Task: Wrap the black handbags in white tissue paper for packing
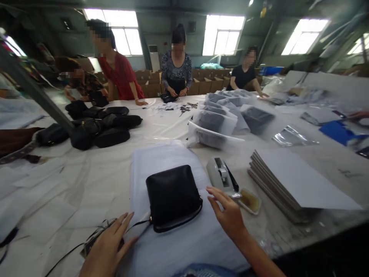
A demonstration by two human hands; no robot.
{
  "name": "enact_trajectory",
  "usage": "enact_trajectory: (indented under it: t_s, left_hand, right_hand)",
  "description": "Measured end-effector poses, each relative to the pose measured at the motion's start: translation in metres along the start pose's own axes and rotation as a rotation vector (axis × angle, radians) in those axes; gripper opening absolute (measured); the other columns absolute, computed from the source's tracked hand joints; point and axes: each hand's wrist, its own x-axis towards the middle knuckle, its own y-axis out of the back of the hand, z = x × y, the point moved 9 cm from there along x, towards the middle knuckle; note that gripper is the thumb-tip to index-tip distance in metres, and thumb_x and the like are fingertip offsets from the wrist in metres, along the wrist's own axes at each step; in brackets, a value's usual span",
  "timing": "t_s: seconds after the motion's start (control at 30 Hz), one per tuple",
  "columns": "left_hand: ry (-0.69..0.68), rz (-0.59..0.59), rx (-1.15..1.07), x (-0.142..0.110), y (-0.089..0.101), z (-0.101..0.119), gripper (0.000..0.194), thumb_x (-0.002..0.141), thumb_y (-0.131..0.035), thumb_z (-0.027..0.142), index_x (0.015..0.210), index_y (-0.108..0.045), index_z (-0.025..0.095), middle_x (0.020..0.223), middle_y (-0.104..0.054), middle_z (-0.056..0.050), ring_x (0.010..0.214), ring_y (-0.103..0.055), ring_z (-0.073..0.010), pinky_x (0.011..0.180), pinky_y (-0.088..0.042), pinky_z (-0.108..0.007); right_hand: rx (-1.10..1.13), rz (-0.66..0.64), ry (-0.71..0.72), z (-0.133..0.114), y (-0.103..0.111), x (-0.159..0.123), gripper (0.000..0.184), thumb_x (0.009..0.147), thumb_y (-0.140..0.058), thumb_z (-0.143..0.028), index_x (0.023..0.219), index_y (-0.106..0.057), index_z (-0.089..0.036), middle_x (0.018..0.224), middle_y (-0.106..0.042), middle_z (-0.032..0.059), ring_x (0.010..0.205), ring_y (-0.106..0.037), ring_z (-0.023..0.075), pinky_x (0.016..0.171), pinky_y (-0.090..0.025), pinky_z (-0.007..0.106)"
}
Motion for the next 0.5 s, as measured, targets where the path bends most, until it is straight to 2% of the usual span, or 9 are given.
enact_trajectory:
  t_s: [0.1,0.17,0.23,0.33,0.43,0.5]
  left_hand:
    - [-0.149,0.123,-0.085,0.012,0.006,0.039,0.063,0.089,-0.056,0.05,0.148,-0.038,0.032,0.152,-0.044,-0.006,0.134,-0.048,-0.0301,0.108,-0.044,-0.049]
    - [-0.227,0.12,-0.137,0.02,0.001,0.073,0.069,0.09,-0.058,0.047,0.151,-0.03,0.035,0.159,-0.031,-0.005,0.14,-0.039,-0.031,0.109,-0.042,-0.049]
    - [-0.275,0.095,-0.176,0.026,-0.007,0.101,0.071,0.089,-0.061,0.041,0.152,-0.028,0.035,0.163,-0.02,-0.006,0.144,-0.03,-0.0332,0.11,-0.041,-0.051]
    - [-0.297,0.131,-0.196,0.033,-0.013,0.122,0.068,0.089,-0.061,0.031,0.151,-0.032,0.035,0.165,-0.012,-0.005,0.148,-0.018,-0.0364,0.111,-0.037,-0.056]
    - [-0.302,0.152,-0.186,0.036,-0.014,0.125,0.067,0.09,-0.059,0.027,0.15,-0.032,0.036,0.165,-0.011,-0.004,0.148,-0.016,-0.037,0.111,-0.036,-0.058]
    - [-0.304,0.129,-0.179,0.035,-0.014,0.124,0.069,0.09,-0.059,0.026,0.151,-0.03,0.037,0.165,-0.01,-0.004,0.148,-0.016,-0.0368,0.11,-0.037,-0.058]
  right_hand:
    - [-0.139,0.161,0.09,-0.007,0.055,-0.018,0.022,0.089,-0.062,-0.032,0.107,-0.074,-0.034,0.115,-0.071,0.0019,0.111,-0.063,0.0261,0.107,-0.045,0.043]
    - [-0.265,0.24,0.084,0.007,0.087,-0.026,0.023,0.09,-0.06,-0.035,0.109,-0.073,-0.032,0.118,-0.07,0.0028,0.113,-0.061,0.0266,0.108,-0.043,0.044]
    - [-0.431,0.266,0.081,0.028,0.108,-0.031,0.03,0.093,-0.054,-0.039,0.116,-0.07,-0.028,0.124,-0.066,0.006,0.121,-0.056,0.027,0.111,-0.039,0.046]
    - [-0.674,0.221,0.062,0.068,0.118,-0.034,0.043,0.092,-0.05,-0.048,0.123,-0.066,-0.022,0.137,-0.057,0.0113,0.134,-0.042,0.032,0.113,-0.031,0.052]
    - [-0.821,0.139,0.023,0.102,0.114,-0.038,0.048,0.089,-0.049,-0.054,0.121,-0.066,-0.022,0.147,-0.047,0.0128,0.141,-0.029,0.0384,0.113,-0.023,0.06]
    - [-0.868,0.091,0.018,0.113,0.109,-0.04,0.048,0.09,-0.046,-0.055,0.118,-0.067,-0.022,0.15,-0.044,0.0131,0.142,-0.026,0.0403,0.111,-0.021,0.064]
